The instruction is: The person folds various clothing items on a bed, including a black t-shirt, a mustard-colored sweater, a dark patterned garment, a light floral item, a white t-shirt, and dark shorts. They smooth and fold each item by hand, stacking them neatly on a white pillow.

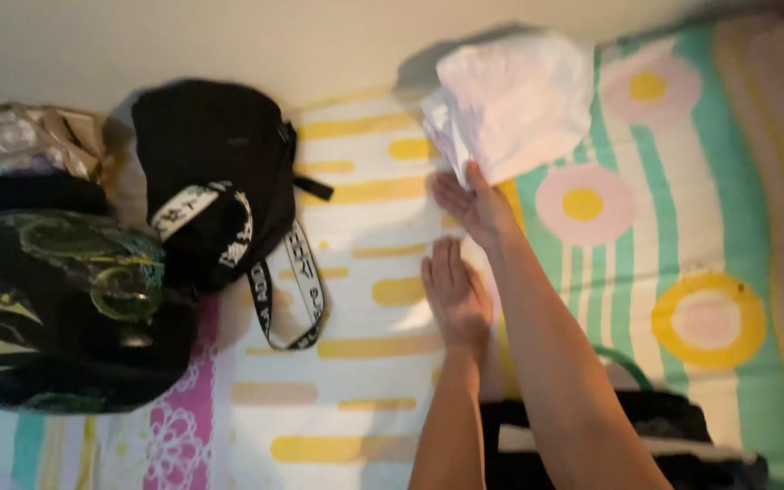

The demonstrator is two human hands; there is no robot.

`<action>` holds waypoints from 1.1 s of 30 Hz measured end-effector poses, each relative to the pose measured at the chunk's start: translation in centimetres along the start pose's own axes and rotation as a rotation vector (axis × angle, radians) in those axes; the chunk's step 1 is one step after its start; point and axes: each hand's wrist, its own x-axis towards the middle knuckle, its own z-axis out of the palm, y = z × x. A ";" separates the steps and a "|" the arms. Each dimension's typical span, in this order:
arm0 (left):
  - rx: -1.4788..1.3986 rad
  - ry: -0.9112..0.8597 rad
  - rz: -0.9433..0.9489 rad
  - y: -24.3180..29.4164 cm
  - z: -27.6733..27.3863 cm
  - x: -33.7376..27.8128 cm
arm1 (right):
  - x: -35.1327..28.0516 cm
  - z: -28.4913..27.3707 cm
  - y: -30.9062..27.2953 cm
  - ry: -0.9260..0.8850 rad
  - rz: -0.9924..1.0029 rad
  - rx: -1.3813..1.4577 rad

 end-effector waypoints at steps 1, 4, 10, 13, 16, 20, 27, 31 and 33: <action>-0.006 -0.006 -0.001 -0.2 -0.1 -0.6 | 0.2 -1.1 1.6 0.008 -0.002 -0.002; -0.032 0.055 0.028 -1.0 1.3 0.0 | -0.1 -1.5 3.2 -0.004 -0.174 0.051; 0.260 0.173 0.193 -4.3 7.1 -0.8 | -4.1 -9.4 5.4 0.201 -0.178 -0.201; 0.109 -0.054 0.092 -3.0 2.9 -2.9 | -9.9 -12.9 6.6 0.367 -0.086 -0.508; 0.162 -0.128 0.159 -3.7 -0.6 -7.2 | -16.7 -11.1 5.9 0.370 -0.044 -0.493; -0.454 -0.371 -0.211 -5.3 -4.1 -10.8 | -20.0 -4.0 4.6 0.179 -0.166 -0.712; -1.857 -0.589 -0.771 4.7 -30.0 -18.5 | -52.3 11.2 5.2 -0.064 -0.165 -0.590; -1.876 -0.253 -0.886 8.2 -39.3 -27.4 | -69.4 9.0 10.1 -0.063 -0.297 -0.885; -1.708 -0.357 -0.878 11.1 -45.9 -32.4 | -78.3 8.2 11.4 -0.206 -0.267 -1.022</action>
